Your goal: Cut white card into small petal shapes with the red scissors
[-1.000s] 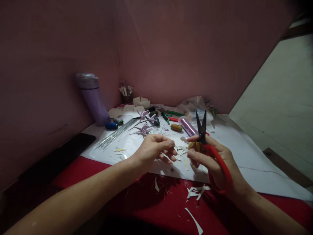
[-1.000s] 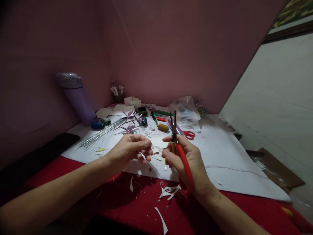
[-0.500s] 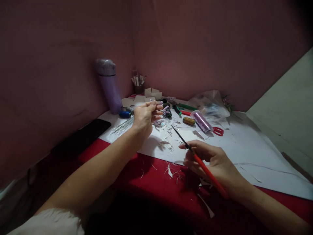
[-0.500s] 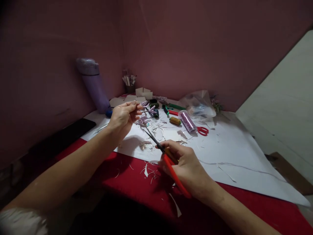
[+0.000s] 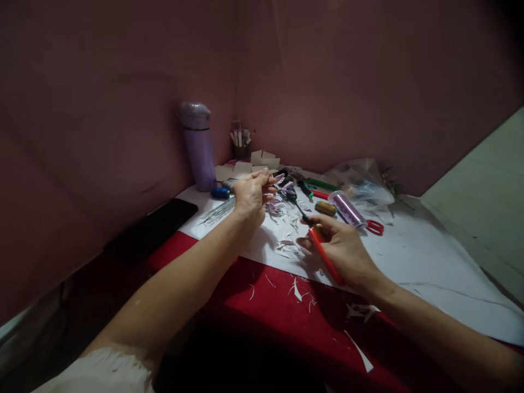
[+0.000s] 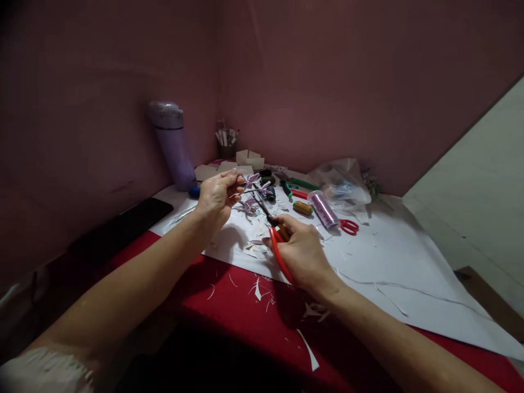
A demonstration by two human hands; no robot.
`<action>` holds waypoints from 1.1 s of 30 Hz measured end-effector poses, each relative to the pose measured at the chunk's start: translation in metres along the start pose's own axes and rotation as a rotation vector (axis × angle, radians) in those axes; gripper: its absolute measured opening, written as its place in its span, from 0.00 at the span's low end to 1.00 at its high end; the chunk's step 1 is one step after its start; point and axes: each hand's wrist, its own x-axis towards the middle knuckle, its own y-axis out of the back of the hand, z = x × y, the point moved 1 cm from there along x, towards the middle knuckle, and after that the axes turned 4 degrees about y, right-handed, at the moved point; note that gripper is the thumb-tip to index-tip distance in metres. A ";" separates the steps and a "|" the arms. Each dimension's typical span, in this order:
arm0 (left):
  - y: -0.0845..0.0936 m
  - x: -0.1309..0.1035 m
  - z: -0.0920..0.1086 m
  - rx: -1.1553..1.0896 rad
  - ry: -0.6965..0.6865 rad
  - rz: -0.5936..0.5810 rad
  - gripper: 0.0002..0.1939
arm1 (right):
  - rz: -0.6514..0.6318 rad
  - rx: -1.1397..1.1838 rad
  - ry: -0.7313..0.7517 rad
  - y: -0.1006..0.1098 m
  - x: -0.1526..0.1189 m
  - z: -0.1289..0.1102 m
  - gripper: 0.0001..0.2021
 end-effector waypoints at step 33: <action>-0.015 -0.046 -0.049 0.576 0.139 -0.628 0.10 | 0.192 0.396 -0.043 0.031 -0.013 0.014 0.13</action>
